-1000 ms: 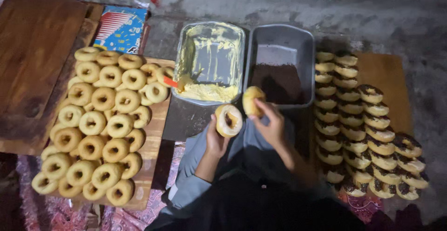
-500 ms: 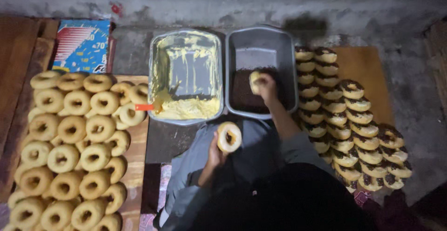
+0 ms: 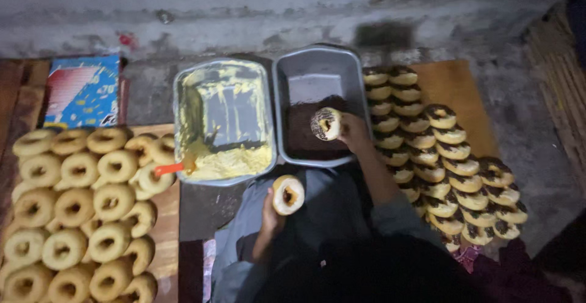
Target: The person repeatedly picks up plain donuts, dips them into a yellow paste, then into a dark granular topping, and places them on a wooden board. The process is repeated for multiple donuts.
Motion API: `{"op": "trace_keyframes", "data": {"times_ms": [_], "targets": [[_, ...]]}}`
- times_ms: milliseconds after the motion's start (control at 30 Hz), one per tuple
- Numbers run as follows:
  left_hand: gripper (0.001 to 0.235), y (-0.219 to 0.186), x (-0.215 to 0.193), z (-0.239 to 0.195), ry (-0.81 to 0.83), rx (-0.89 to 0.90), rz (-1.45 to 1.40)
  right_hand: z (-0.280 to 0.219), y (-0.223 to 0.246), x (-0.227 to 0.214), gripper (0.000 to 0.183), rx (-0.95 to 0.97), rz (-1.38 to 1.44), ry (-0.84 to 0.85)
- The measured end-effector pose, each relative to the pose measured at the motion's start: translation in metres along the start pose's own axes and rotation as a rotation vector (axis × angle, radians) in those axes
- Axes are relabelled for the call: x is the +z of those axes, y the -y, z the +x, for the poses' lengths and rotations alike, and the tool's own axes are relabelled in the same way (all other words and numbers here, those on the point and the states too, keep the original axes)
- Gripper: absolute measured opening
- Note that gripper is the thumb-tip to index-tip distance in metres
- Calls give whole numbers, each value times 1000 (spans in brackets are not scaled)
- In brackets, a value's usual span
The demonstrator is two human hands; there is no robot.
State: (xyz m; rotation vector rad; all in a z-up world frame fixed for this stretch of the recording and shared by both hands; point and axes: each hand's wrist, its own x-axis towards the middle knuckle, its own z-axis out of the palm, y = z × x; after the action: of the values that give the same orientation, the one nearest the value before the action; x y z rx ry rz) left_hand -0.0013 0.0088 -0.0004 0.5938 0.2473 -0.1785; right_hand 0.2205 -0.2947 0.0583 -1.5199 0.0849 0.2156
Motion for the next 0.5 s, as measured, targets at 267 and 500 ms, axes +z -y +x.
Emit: {"op": "trace_keyframes", "data": {"times_ms": [267, 500], "targets": [[63, -18, -12, -8, -124, -89, -5, -67, 12, -174, 34, -59, 854, -399], [61, -28, -9, -13, -208, -101, 68, -57, 51, -297, 13, -280, 631, -694]]}}
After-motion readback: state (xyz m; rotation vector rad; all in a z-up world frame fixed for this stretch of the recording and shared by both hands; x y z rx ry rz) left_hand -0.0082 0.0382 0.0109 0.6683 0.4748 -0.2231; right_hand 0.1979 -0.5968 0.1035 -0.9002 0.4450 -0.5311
